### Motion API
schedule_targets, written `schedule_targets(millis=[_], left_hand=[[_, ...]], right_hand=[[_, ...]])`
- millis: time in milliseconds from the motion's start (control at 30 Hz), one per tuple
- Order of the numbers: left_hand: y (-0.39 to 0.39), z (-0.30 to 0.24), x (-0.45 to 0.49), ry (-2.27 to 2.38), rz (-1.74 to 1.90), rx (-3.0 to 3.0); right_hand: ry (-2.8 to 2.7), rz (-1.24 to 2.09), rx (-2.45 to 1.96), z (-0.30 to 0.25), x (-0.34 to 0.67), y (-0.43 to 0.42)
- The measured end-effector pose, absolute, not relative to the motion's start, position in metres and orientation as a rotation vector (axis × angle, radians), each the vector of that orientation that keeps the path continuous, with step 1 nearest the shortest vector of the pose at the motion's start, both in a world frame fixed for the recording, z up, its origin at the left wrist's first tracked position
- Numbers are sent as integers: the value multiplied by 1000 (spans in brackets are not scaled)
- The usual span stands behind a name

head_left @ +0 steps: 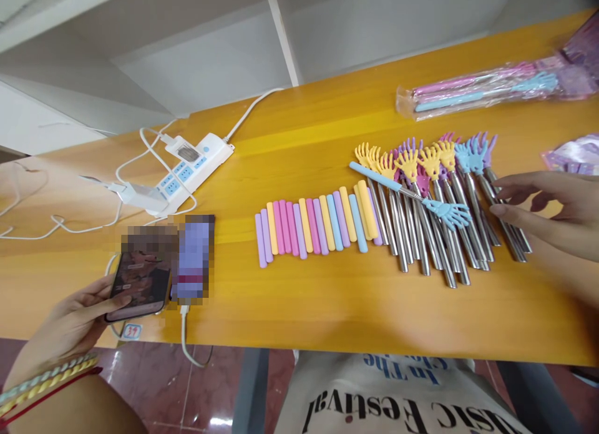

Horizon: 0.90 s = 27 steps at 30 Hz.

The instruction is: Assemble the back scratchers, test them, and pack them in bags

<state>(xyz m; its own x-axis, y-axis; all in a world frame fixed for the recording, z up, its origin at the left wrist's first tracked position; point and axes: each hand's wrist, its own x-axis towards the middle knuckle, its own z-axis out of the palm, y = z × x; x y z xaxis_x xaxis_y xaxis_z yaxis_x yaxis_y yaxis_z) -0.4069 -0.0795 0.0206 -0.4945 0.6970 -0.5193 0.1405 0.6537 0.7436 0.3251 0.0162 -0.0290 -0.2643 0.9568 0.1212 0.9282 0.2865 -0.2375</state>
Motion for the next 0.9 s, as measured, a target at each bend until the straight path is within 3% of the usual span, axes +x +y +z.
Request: schedule_targets(millis=[900], left_hand=[[-83,19,-414,1967,799,724]], right_hand=[[-2299,167,-1729,-29,325,16]])
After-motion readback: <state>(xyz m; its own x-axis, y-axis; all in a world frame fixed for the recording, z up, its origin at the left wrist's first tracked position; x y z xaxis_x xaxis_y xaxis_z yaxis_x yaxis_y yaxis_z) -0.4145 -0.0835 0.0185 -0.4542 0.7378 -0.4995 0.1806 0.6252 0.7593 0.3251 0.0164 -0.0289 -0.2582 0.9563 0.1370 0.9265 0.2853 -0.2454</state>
